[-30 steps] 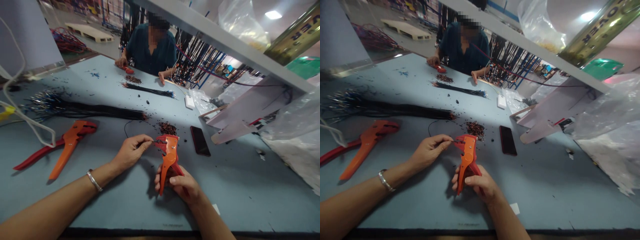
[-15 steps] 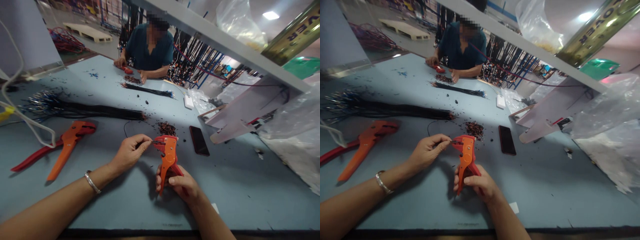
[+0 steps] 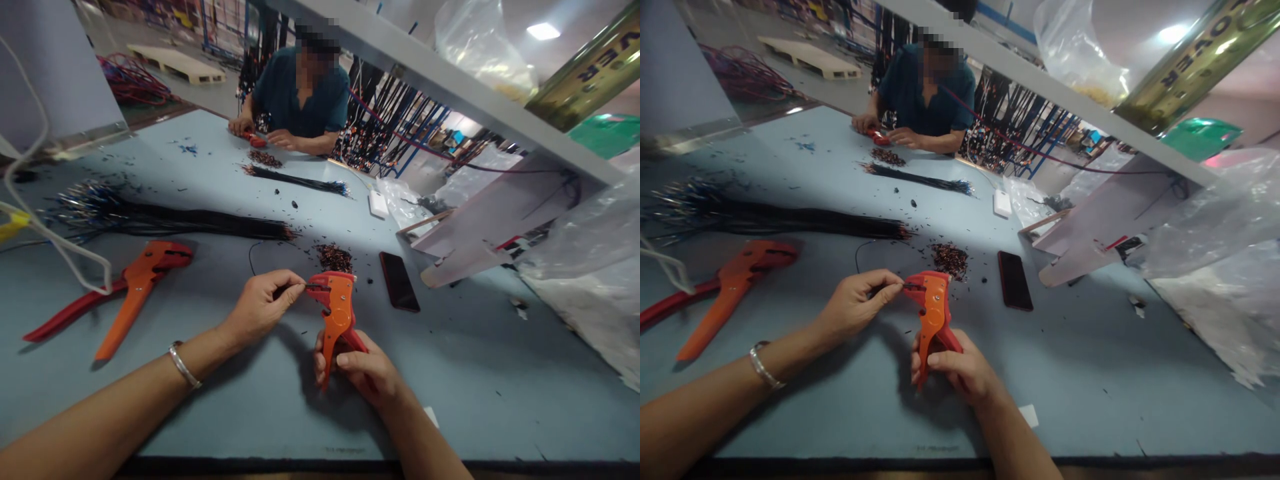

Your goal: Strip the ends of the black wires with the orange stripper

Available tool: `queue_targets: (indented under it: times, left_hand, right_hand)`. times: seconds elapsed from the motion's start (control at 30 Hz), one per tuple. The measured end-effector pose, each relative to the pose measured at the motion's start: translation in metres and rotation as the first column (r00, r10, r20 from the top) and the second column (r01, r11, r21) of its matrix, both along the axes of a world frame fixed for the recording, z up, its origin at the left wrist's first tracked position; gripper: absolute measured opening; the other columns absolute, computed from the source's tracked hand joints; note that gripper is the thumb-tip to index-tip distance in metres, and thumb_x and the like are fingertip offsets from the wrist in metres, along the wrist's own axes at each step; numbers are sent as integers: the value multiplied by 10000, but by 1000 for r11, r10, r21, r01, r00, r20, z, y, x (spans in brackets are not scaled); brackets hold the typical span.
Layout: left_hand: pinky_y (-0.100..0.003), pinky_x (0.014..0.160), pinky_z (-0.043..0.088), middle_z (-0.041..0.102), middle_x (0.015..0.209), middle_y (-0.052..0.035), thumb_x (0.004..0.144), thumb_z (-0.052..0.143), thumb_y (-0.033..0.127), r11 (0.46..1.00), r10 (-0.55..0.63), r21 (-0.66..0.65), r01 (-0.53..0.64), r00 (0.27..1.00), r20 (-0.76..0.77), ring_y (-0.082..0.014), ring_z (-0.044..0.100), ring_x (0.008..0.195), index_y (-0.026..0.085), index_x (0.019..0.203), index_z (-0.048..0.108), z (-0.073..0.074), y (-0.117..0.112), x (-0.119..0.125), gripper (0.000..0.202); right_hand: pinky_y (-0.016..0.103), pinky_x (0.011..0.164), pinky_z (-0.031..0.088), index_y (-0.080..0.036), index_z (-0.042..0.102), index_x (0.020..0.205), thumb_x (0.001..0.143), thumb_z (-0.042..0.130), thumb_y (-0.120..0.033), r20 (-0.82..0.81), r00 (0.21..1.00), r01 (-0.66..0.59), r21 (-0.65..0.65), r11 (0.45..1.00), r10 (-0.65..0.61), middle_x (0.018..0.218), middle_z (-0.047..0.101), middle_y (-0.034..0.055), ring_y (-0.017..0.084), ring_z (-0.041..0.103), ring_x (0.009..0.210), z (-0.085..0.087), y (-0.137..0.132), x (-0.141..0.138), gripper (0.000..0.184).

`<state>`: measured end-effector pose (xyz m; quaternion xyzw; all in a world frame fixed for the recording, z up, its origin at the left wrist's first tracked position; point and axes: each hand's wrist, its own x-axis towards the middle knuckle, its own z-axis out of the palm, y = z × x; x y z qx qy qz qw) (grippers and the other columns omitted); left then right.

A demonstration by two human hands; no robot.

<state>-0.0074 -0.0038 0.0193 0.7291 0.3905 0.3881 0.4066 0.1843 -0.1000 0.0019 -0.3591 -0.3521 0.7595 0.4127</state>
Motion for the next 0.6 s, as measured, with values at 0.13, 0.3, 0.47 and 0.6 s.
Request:
queue_targets:
  times: [0.13, 0.3, 0.47, 0.6]
  left_hand:
    - [-211, 595, 396, 601, 665, 0, 860, 501, 329, 1000, -11, 2, 10, 1000, 5, -121, 511, 631, 149, 757, 638, 1, -1, 0, 249]
    - [-209, 587, 391, 587, 651, 2, 855, 500, 321, 1000, -19, 4, 19, 1000, 15, -121, 505, 627, 153, 743, 632, 2, -2, 0, 241]
    - [-209, 578, 384, 589, 652, 3, 852, 508, 327, 1000, -14, -13, 14, 999, 29, -118, 488, 617, 154, 739, 636, 2, -3, 0, 243]
    - [-207, 576, 382, 587, 649, 4, 848, 511, 326, 999, -24, -35, 26, 999, 45, -117, 488, 617, 150, 761, 646, 2, -3, 0, 239]
  right_hand:
    - [241, 472, 452, -105, 632, 843, 683, 719, -292, 31, 997, 67, -6, 998, -66, 645, 599, 22, 139, 568, 519, -1, -2, -3, 261]
    - [221, 427, 423, -112, 610, 792, 690, 733, -314, 53, 995, 85, -2, 996, -85, 570, 567, -2, 118, 533, 457, -3, -4, -5, 258]
    - [209, 398, 401, -120, 586, 758, 699, 742, -359, 74, 990, 117, 22, 993, -118, 537, 546, -15, 104, 509, 423, -5, -6, -8, 291]
    - [206, 395, 393, -129, 568, 747, 714, 735, -385, 87, 988, 126, 44, 991, -130, 523, 532, -24, 99, 502, 412, -7, -7, -11, 308]
